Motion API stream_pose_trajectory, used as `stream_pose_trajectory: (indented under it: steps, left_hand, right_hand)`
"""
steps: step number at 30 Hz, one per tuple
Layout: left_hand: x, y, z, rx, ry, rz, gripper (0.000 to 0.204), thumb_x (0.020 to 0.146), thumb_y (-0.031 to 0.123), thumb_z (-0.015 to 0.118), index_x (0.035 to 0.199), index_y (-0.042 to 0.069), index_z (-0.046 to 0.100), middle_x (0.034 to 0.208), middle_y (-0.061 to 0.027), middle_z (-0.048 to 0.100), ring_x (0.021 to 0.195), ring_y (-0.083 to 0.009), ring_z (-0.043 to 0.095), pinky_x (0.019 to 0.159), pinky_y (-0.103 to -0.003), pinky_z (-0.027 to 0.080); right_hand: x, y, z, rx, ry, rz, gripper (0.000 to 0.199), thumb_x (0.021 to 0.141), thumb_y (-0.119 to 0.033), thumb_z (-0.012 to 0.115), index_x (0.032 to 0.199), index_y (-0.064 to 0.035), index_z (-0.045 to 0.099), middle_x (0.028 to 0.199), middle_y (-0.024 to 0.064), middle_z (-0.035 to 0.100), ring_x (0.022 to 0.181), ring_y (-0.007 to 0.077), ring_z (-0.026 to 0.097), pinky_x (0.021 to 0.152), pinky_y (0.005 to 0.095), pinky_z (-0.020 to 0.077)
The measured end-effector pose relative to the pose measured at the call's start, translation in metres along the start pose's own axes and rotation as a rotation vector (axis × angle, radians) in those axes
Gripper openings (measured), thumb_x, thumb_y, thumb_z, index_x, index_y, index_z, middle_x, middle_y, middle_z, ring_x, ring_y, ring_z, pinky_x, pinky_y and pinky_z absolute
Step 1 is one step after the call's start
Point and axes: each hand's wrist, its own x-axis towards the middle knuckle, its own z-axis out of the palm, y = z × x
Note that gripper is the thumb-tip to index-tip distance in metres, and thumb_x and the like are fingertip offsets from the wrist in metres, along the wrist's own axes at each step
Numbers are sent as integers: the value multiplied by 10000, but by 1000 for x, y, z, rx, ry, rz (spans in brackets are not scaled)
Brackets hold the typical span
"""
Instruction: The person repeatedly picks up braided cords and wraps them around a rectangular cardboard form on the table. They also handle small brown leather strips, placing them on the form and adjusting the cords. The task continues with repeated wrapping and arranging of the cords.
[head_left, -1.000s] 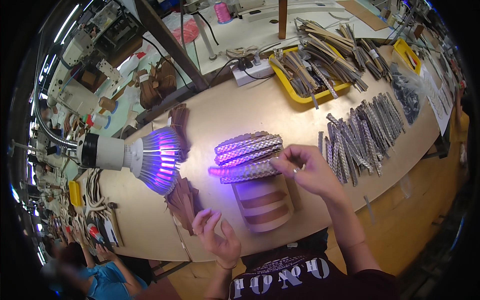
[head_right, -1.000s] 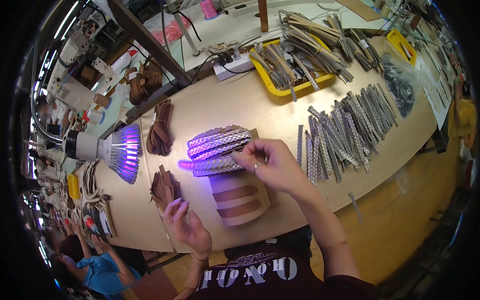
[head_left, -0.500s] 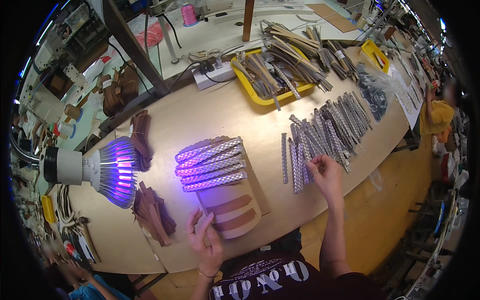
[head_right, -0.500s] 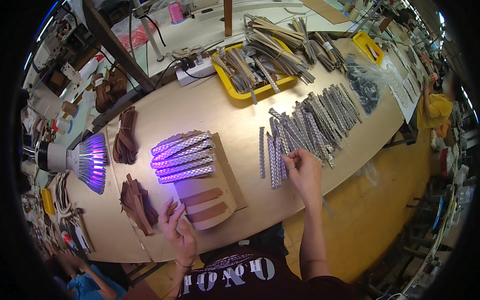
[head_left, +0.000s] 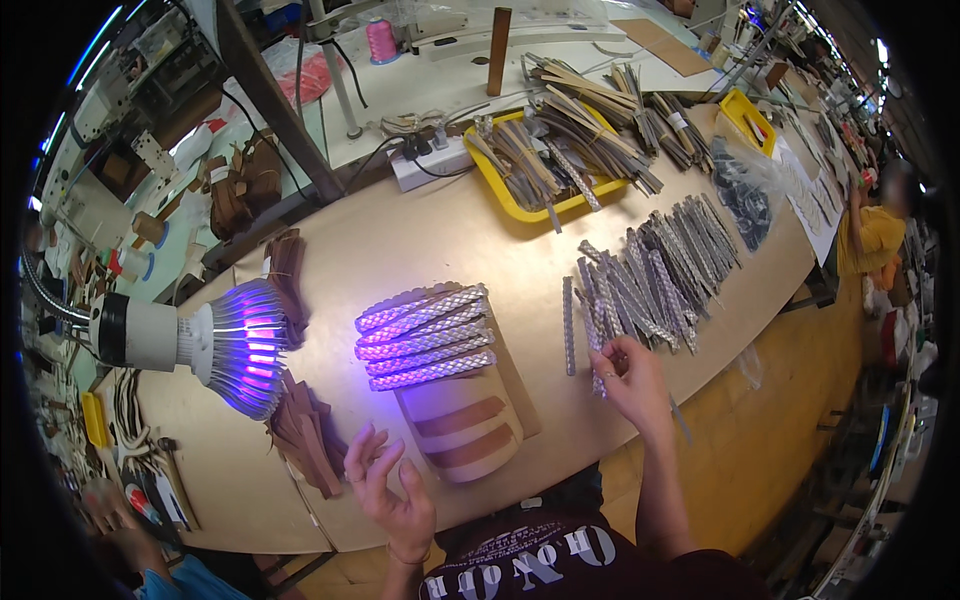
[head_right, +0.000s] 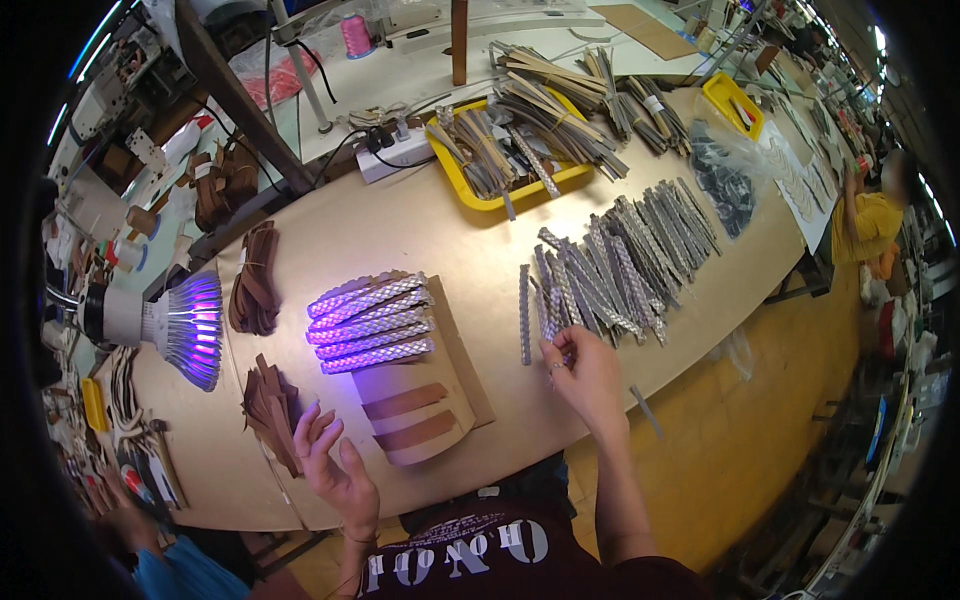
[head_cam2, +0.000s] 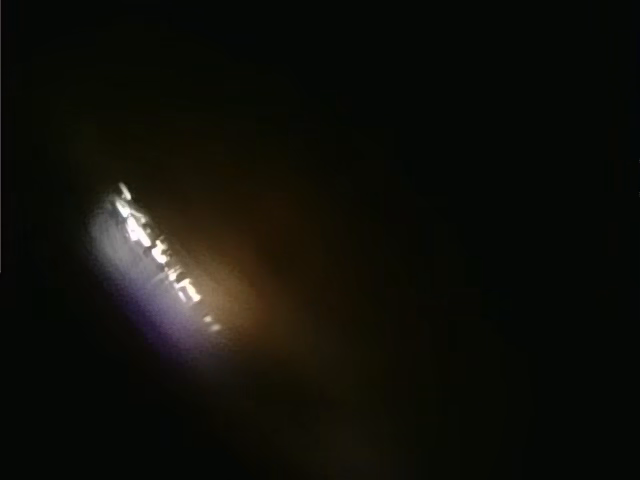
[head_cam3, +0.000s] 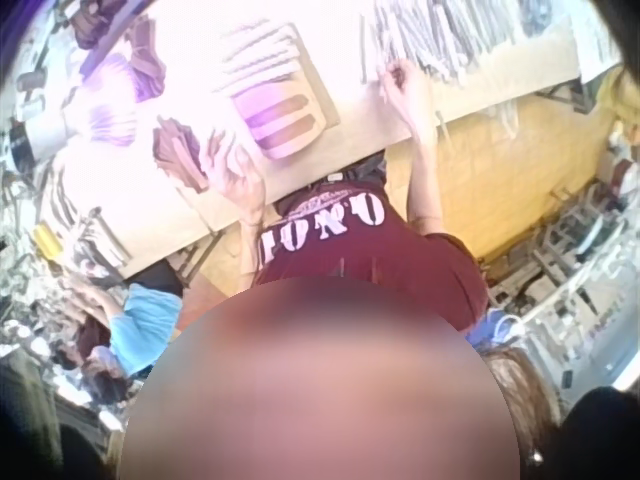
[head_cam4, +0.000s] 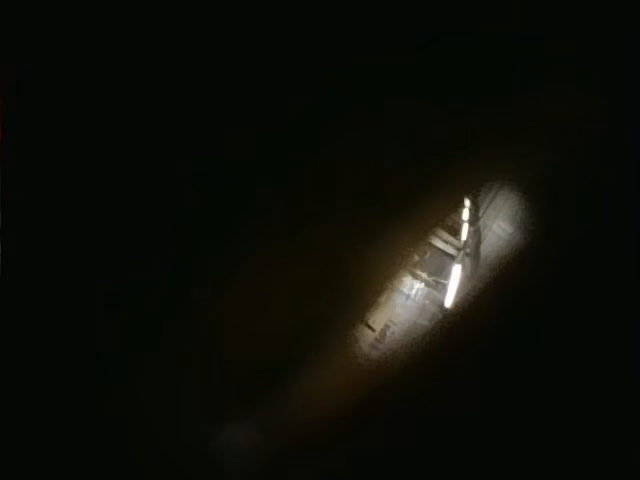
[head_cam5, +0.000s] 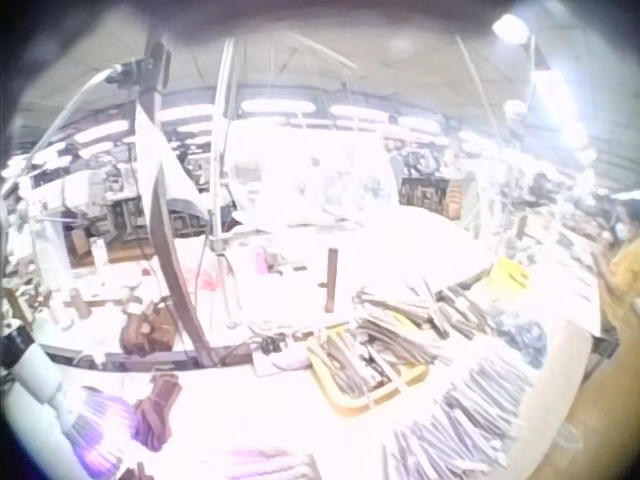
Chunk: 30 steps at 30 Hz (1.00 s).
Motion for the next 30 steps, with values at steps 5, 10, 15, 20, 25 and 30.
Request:
stream_pose_trajectory:
  steps: [5, 10, 15, 20, 25, 30]
  left_hand:
    - [4, 11, -2, -194, -44, -52, 169, 826, -47, 598, 974, -5, 667, 1097, -172, 621, 992, -272, 619, 892, -371, 479]
    - [8, 28, -1, -285, -208, 37, 134, 878, -23, 572, 997, -23, 634, 1052, -173, 629, 947, -250, 630, 863, -350, 500]
    - [8, 36, 5, -280, -247, 44, 119, 836, -39, 628, 940, -8, 675, 986, -165, 670, 901, -257, 663, 823, -331, 512]
    - [5, 35, 2, -253, -220, 15, 115, 835, -50, 615, 936, -18, 661, 966, -168, 671, 897, -255, 660, 812, -330, 511]
    - [6, 32, 1, -215, -160, 28, 139, 823, -68, 608, 944, -19, 655, 946, -163, 674, 876, -250, 658, 792, -326, 503]
    - [8, 34, -3, -140, -230, 80, 108, 883, -18, 561, 970, -26, 625, 991, -158, 638, 914, -225, 616, 848, -338, 484]
  right_hand:
    - [-1, -1, -8, 871, -289, 41, 159, 991, -186, 542, 1004, -29, 565, 879, 74, 640, 683, 94, 563, 598, 236, 446]
    - [20, 3, 16, 1729, -503, 312, 178, 1017, -139, 480, 1132, -25, 554, 903, 72, 642, 699, 103, 581, 613, 244, 460]
    - [4, 0, 18, 581, -363, 39, 304, 949, -193, 615, 1146, 38, 612, 817, 48, 651, 659, 119, 607, 603, 259, 487]
    - [10, 6, -2, -75, 202, -120, 288, 882, -228, 702, 900, 57, 667, 667, 125, 634, 575, 139, 602, 534, 304, 459]
    - [42, 26, -25, -407, 548, -123, 251, 872, -258, 684, 981, -33, 655, 894, 137, 635, 839, 335, 629, 726, 422, 478]
    - [61, 28, -29, -469, 388, 0, 220, 861, -213, 689, 968, -29, 632, 933, 134, 640, 863, 366, 623, 740, 456, 467]
